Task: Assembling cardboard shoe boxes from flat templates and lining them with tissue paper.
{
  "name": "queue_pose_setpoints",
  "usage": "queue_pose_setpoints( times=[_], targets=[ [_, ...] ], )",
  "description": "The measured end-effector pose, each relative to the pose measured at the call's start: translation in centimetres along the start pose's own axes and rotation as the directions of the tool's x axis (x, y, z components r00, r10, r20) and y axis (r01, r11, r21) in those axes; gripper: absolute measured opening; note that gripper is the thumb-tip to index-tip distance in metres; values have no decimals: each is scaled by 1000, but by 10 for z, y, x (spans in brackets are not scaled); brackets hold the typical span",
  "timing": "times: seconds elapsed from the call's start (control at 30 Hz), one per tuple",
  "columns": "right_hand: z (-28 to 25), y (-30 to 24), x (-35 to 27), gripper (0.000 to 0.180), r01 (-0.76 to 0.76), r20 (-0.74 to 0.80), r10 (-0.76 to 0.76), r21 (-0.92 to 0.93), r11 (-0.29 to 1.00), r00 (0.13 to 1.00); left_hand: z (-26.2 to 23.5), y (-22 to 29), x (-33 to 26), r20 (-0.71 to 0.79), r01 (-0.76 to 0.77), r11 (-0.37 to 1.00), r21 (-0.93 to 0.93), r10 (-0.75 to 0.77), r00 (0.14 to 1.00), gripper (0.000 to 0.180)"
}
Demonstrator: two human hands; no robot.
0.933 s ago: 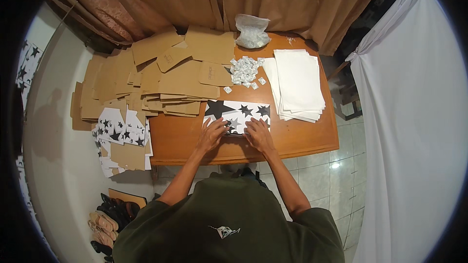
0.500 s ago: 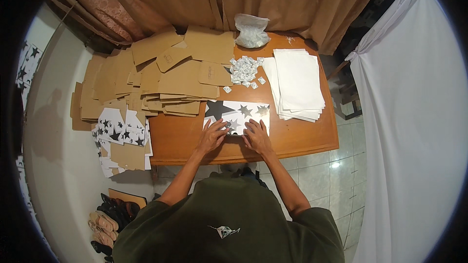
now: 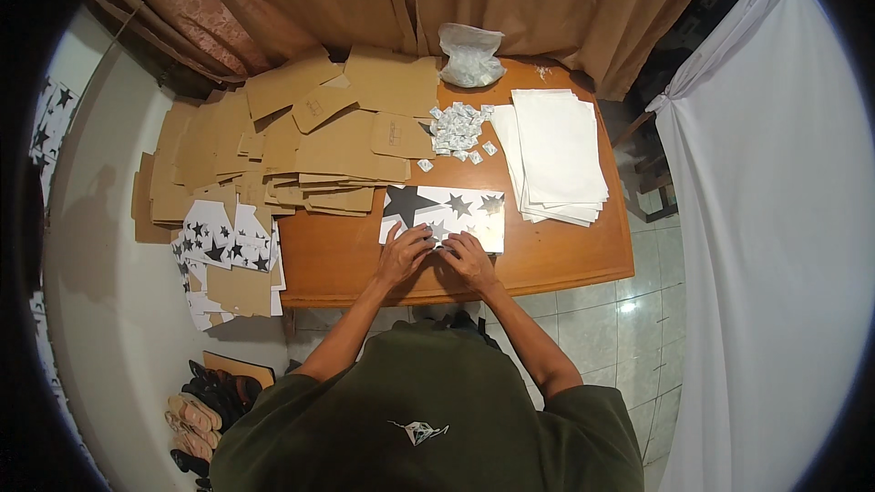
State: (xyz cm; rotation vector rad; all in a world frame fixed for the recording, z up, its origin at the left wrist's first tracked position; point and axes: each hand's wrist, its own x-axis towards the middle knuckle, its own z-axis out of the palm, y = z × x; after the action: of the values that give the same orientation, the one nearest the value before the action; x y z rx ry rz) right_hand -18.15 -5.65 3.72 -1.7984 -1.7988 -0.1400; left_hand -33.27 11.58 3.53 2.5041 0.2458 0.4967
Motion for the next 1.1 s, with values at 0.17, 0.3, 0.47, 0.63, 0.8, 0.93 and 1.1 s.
queue_pose_setpoints(
  times=[0.17, 0.3, 0.47, 0.63, 0.8, 0.93, 1.1],
  targets=[
    [9, 6, -4, 44, 52, -1, -52, -67, 996, 999, 0, 0, -2, -27, -24, 1000, 1, 24, 999, 17],
    [13, 9, -11, 47, 56, -3, -56, -94, 994, 998, -5, 10, 3, -8, -20, 1000, -6, 20, 1000, 18],
    [16, 5, -10, 46, 44, -20, -46, -97, 994, 999, 1, 8, 0, -34, -27, 998, 58, 29, 999, 18],
    [17, 5, -12, 44, 15, -31, -18, -95, 995, 999, 4, 7, 1, -45, -31, 999, 42, 33, 998, 15],
    [13, 4, -10, 42, 7, -61, -11, -57, 998, 998, 6, 6, 0, -74, -33, 999, 39, 36, 997, 10],
    [14, 4, -12, 42, 7, -57, -11, -70, 998, 998, 7, 4, 0, -71, -49, 998, 43, 52, 996, 9],
    [15, 4, -9, 35, -31, -72, 30, -21, 999, 997, 10, 3, -2, -72, -23, 999, 28, 25, 997, 8]
  ],
)
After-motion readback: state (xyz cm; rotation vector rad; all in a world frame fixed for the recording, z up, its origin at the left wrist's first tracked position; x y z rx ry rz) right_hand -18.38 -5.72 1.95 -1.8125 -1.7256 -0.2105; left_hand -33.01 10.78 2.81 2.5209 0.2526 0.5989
